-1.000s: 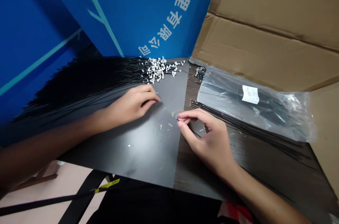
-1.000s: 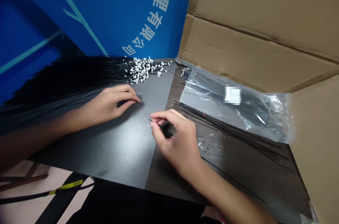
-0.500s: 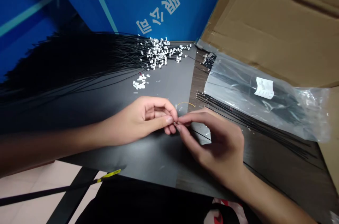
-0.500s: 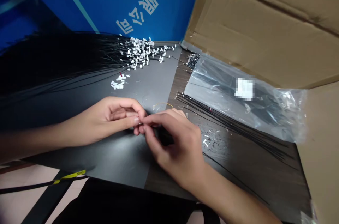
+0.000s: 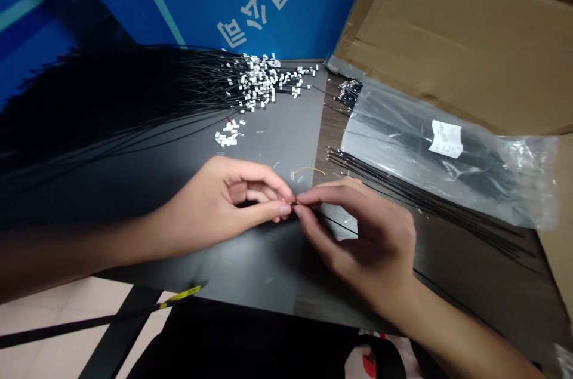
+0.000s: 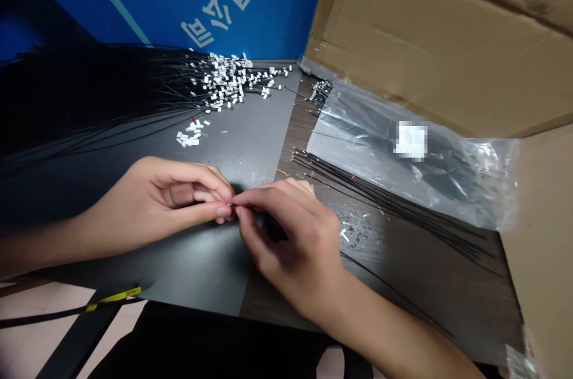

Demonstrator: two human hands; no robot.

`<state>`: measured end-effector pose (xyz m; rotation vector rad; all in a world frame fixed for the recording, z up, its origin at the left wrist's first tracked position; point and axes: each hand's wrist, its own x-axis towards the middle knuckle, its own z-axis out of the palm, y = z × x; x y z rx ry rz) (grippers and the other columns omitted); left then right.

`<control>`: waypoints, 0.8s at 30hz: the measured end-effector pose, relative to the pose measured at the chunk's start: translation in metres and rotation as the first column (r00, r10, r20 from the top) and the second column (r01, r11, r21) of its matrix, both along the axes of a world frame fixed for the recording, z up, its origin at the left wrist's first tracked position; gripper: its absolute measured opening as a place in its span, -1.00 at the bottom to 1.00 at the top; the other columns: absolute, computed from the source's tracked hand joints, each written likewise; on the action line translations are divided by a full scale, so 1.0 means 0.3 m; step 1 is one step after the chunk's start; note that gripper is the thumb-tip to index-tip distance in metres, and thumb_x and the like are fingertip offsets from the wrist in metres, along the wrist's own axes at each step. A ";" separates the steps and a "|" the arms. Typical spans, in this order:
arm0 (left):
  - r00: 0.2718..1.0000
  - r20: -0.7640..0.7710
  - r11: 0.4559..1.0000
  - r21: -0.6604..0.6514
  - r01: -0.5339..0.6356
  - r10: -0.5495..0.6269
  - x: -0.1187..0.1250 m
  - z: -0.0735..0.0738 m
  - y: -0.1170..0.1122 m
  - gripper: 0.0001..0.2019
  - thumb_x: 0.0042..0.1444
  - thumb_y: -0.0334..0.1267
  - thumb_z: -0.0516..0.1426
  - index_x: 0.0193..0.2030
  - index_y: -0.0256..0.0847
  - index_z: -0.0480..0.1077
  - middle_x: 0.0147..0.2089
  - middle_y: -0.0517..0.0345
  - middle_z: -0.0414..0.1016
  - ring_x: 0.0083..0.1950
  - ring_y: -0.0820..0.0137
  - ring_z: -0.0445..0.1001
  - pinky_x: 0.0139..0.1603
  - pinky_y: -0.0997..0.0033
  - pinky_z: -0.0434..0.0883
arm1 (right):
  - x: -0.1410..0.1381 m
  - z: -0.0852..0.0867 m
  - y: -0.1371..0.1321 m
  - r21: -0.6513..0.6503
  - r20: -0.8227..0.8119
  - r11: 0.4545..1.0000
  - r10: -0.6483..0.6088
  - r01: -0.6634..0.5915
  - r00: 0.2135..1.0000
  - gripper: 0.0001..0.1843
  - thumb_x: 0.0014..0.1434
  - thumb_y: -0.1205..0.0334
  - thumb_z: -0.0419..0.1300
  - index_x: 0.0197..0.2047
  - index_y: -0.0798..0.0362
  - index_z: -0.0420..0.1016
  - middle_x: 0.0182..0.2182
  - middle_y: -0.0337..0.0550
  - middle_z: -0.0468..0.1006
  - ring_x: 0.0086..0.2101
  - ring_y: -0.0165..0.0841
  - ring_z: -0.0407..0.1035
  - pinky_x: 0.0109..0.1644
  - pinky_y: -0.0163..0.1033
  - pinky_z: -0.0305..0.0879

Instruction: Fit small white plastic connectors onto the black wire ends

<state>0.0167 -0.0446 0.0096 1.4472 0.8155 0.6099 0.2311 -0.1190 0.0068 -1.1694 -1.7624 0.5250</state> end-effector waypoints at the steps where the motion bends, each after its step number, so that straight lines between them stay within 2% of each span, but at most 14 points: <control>1: 1.000 -0.003 1.000 0.019 -0.007 0.007 0.000 0.001 0.000 -0.96 0.17 -0.36 0.43 -0.22 -0.21 0.72 -0.26 0.08 0.78 -0.25 0.41 0.75 -0.15 0.60 0.67 | -0.001 0.000 0.000 -0.013 -0.001 1.000 -0.004 0.004 1.000 -0.81 0.37 0.51 0.35 -0.08 0.02 0.67 -0.23 -0.20 0.77 -0.27 -0.36 0.60 -0.10 -0.13 0.47; 3: 1.000 0.004 0.999 0.031 -0.010 0.010 0.002 0.005 0.002 -0.96 0.16 -0.38 0.43 -0.25 -0.19 0.74 -0.27 0.09 0.78 -0.28 0.41 0.73 -0.19 0.61 0.66 | -0.004 0.001 0.000 -0.052 -0.009 0.999 -0.015 0.015 1.000 -0.84 0.37 0.48 0.35 -0.08 0.04 0.68 -0.24 -0.19 0.76 -0.26 -0.35 0.59 -0.09 -0.14 0.47; 6: 0.999 0.034 1.000 -0.025 -0.001 0.002 0.006 0.009 0.011 -0.93 0.15 -0.40 0.43 -0.26 -0.15 0.77 -0.35 0.13 0.77 -0.34 0.42 0.71 -0.26 0.62 0.63 | -0.004 0.009 0.004 -0.174 -0.083 0.984 -0.046 0.031 0.995 -0.89 0.35 0.42 0.37 -0.11 0.04 0.70 -0.27 -0.19 0.75 -0.27 -0.35 0.58 -0.11 -0.17 0.48; 9: 0.998 0.061 0.993 -0.120 0.014 -0.007 0.009 0.003 0.021 -0.87 0.14 -0.44 0.45 -0.24 -0.12 0.80 -0.38 0.16 0.78 -0.36 0.42 0.74 -0.27 0.63 0.65 | 0.000 0.023 0.015 -0.341 -0.231 0.939 -0.035 -0.047 0.972 -0.89 0.34 0.37 0.38 -0.25 0.01 0.68 -0.36 -0.23 0.74 -0.34 -0.36 0.57 -0.18 -0.23 0.48; 11: 0.997 0.078 0.980 -0.198 0.019 -0.004 0.009 -0.005 0.027 -0.83 0.13 -0.46 0.47 -0.20 -0.10 0.81 -0.31 0.15 0.81 -0.31 0.38 0.78 -0.21 0.60 0.70 | 0.003 0.031 0.022 -0.389 -0.293 0.917 -0.038 -0.083 0.955 -0.85 0.34 0.37 0.37 -0.31 0.01 0.65 -0.39 -0.24 0.72 -0.36 -0.37 0.55 -0.21 -0.25 0.47; 16: 0.990 0.137 0.944 -0.331 0.009 0.038 0.007 -0.020 0.033 -0.84 0.14 -0.44 0.50 -0.16 -0.13 0.80 -0.24 0.11 0.84 -0.22 0.35 0.83 -0.11 0.56 0.75 | 0.004 0.036 0.025 -0.385 -0.282 0.922 -0.079 -0.038 0.956 -0.84 0.33 0.36 0.36 -0.33 0.01 0.62 -0.40 -0.27 0.67 -0.37 -0.42 0.48 -0.23 -0.29 0.42; 19: 0.988 0.147 0.938 -0.347 0.014 0.039 0.008 -0.020 0.033 -0.89 0.19 -0.40 0.49 -0.15 -0.16 0.79 -0.21 0.08 0.84 -0.18 0.32 0.84 -0.06 0.52 0.76 | 0.004 0.034 0.022 -0.377 -0.267 0.926 -0.086 -0.022 0.960 -0.84 0.31 0.38 0.35 -0.32 0.00 0.62 -0.40 -0.29 0.66 -0.36 -0.43 0.49 -0.22 -0.30 0.42; 24: 0.995 0.095 0.942 -0.337 -0.003 0.037 0.011 -0.014 0.034 -0.85 0.24 -0.28 0.48 -0.09 -0.24 0.74 -0.16 -0.02 0.84 -0.15 0.22 0.84 0.04 0.30 0.79 | 0.010 0.034 0.019 -0.393 -0.245 0.920 -0.087 -0.017 0.966 -0.86 0.33 0.37 0.36 -0.30 0.00 0.63 -0.38 -0.27 0.67 -0.34 -0.41 0.50 -0.21 -0.28 0.43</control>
